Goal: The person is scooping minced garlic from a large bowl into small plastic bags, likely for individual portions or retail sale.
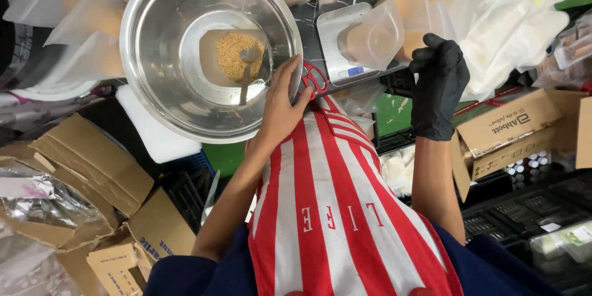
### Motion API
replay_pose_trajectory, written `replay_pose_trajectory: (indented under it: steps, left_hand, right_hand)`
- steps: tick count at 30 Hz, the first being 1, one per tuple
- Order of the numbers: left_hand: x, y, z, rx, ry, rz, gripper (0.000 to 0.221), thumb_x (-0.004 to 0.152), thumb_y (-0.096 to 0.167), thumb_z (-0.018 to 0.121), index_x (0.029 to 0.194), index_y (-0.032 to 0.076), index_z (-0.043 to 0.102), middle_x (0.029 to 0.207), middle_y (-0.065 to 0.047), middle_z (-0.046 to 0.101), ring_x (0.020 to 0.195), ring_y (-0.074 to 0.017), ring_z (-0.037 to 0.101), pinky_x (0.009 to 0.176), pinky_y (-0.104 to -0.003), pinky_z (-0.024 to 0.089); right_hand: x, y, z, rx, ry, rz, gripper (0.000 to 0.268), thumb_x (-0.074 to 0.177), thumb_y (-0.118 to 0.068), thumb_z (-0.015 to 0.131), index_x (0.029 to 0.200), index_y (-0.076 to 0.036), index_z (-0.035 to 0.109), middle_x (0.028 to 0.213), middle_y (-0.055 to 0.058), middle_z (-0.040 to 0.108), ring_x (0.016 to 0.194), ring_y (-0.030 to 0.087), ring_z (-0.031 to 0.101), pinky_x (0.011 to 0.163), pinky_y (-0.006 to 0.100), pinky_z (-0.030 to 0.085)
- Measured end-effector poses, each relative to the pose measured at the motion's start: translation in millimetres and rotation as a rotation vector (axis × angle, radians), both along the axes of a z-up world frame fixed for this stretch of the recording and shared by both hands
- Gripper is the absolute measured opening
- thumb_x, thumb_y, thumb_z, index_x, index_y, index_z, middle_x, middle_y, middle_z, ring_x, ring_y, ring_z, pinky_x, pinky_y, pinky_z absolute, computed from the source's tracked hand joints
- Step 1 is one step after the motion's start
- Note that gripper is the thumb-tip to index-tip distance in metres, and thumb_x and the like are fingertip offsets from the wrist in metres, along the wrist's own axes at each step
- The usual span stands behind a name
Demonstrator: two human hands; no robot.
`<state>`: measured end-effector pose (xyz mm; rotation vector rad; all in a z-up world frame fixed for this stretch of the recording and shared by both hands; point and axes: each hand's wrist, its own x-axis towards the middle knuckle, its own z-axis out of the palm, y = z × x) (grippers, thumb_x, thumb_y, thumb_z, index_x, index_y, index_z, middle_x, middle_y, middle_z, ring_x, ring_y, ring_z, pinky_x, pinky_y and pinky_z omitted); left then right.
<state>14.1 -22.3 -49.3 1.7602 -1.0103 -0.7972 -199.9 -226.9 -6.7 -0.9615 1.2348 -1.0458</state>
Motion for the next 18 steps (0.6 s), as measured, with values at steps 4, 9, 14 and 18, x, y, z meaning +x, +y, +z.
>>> replay_pose_trajectory:
  steps: [4,9,14,18]
  left_hand:
    - [-2.2,-13.4,6.9,-0.018,0.013,0.009,0.067,0.106,0.021,0.071,0.164,0.015,0.038,0.159,-0.013,0.046,0.148,-0.0366,0.049,0.120,-0.053,0.044]
    - [-6.9,-43.0,1.2,-0.137,0.009,-0.048,0.070,0.103,0.011,0.074,0.163,0.013,0.039,0.150,-0.017,0.051,0.146,-0.0396,0.049,0.121,-0.055,0.040]
    - [-12.4,-75.7,2.6,-0.100,-0.137,-0.155,0.052,0.099,0.022,0.076,0.141,0.013,0.048,0.138,-0.009,0.054,0.129,-0.0250,0.056,0.105,-0.040,0.049]
    - [-39.2,-99.5,-32.0,-0.233,-0.464,-0.097,0.050,0.087,0.064,0.076,0.093,0.016,0.061,0.085,0.004,0.065,0.075,-0.0112,0.061,0.070,-0.028,0.053]
  right_hand:
    - [-13.8,-11.1,-22.8,-0.022,-0.085,-0.064,0.035,0.104,-0.032,0.063,0.105,0.000,0.079,0.072,0.021,0.068,0.059,0.028,0.066,0.066,0.033,0.053]
    - [-10.1,1.6,-8.7,-0.208,-0.189,-0.258,0.025,0.103,-0.022,0.071,0.081,-0.014,0.060,0.064,0.004,0.051,0.053,0.016,0.049,0.056,0.027,0.042]
    - [-13.9,15.0,10.5,-0.311,-0.027,-0.215,0.044,0.105,-0.026,0.068,0.074,-0.016,0.039,0.063,0.001,0.032,0.056,0.014,0.031,0.057,0.034,0.029]
    - [-20.3,18.2,5.4,-0.244,-0.045,-0.276,0.047,0.103,-0.023,0.067,0.071,-0.016,0.034,0.063,0.000,0.029,0.055,0.014,0.028,0.055,0.034,0.023]
